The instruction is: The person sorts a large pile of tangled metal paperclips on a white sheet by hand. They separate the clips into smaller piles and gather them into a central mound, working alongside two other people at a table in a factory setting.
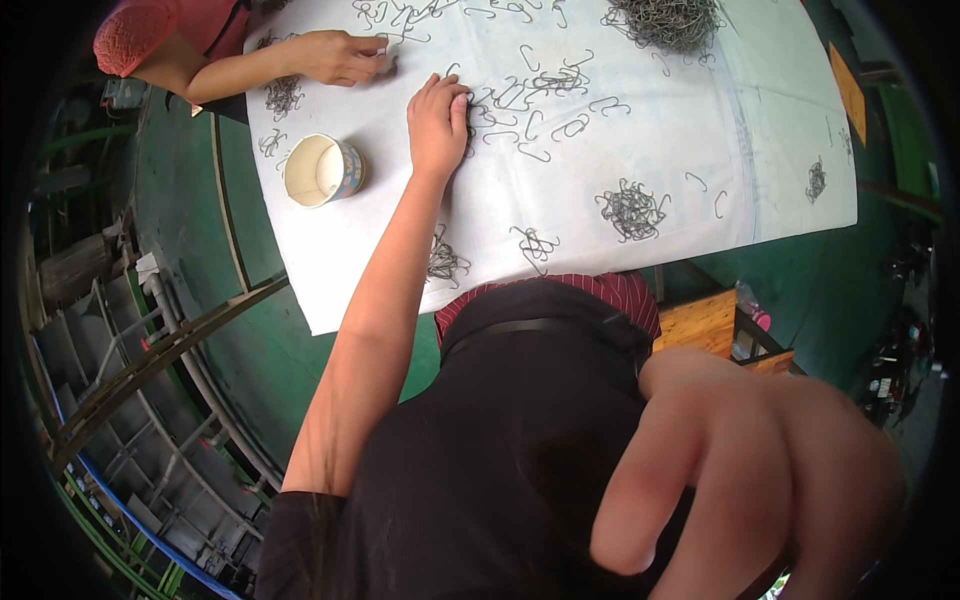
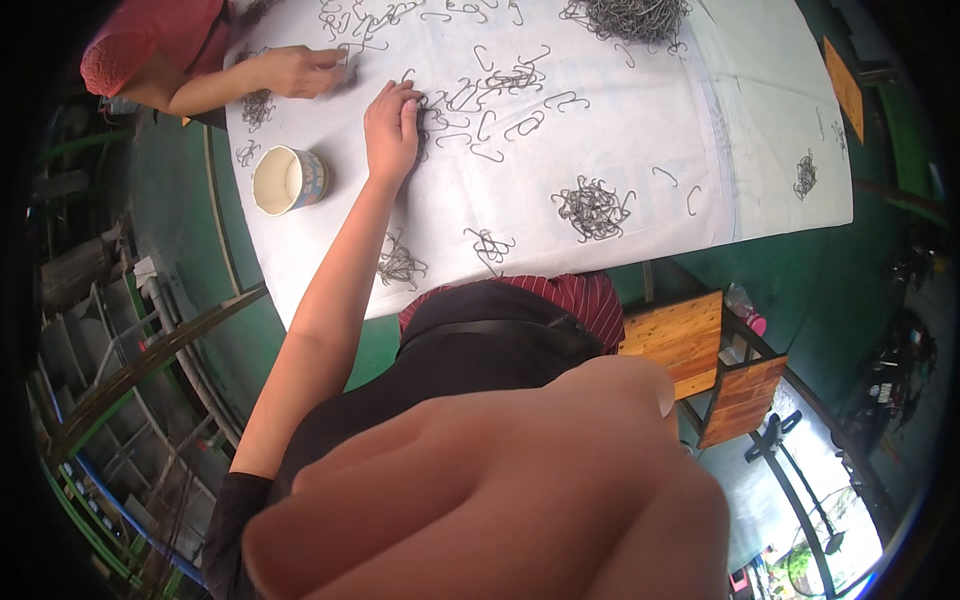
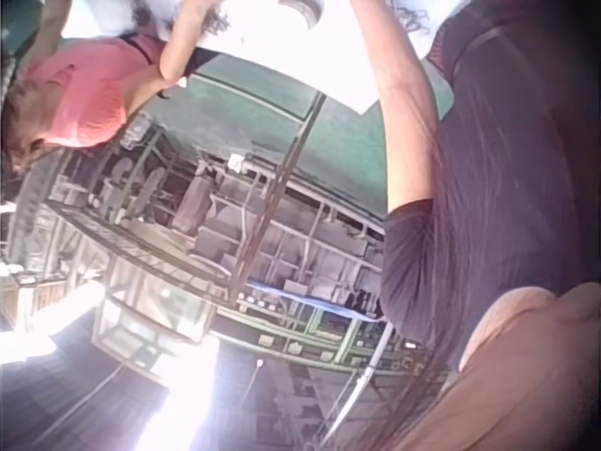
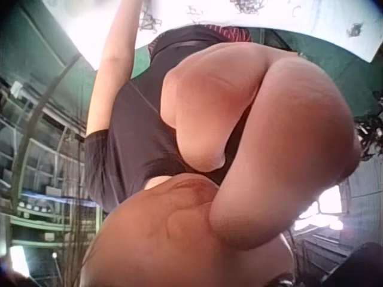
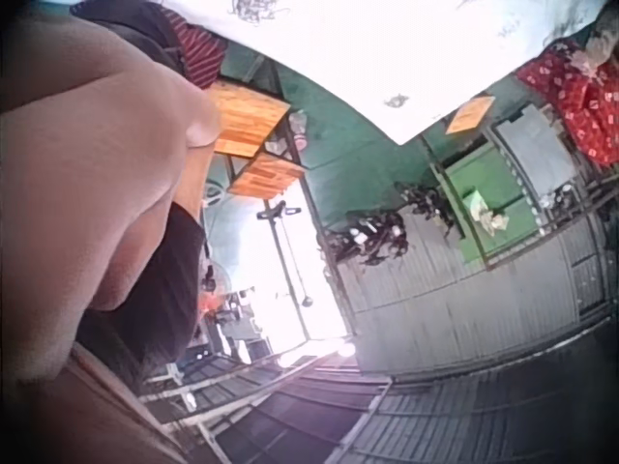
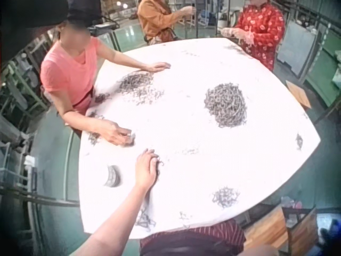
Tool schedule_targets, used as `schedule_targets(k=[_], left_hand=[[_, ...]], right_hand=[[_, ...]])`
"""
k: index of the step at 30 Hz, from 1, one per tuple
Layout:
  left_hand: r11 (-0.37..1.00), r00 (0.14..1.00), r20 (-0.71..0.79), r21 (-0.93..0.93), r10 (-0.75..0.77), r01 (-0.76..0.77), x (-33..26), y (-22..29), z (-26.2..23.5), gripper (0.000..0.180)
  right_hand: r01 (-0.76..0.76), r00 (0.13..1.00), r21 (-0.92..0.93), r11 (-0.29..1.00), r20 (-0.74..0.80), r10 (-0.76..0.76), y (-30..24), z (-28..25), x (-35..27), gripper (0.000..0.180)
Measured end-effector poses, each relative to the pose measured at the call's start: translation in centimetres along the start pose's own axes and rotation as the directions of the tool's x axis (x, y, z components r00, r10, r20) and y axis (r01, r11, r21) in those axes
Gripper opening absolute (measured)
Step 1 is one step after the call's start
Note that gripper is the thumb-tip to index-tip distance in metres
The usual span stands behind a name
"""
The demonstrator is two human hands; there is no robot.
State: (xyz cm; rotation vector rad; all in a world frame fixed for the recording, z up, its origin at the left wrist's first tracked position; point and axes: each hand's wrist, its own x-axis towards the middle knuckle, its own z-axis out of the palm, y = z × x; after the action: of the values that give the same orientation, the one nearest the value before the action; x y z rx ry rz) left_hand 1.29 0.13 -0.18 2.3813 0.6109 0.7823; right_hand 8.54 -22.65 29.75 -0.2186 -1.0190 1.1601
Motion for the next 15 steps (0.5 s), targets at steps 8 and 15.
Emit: schedule_targets(k=[8,15], left_hand=[[1.000,0.999,-0.040,-0.008,0.006,-0.007,0.0,-0.3,0.0,0.019],[0.973,0.900,-0.392,0.048,-0.190,0.227,-2.1,1.0,-1.2,0.020]], right_hand=[[-0.100,0.992,0.009,0.995,0.084,0.099,-0.8,-0.9,0.6,0.018],[-0.069,0.970,-0.178,0.982,-0.243,0.024,3.6,-5.1,0.4,0.010]])
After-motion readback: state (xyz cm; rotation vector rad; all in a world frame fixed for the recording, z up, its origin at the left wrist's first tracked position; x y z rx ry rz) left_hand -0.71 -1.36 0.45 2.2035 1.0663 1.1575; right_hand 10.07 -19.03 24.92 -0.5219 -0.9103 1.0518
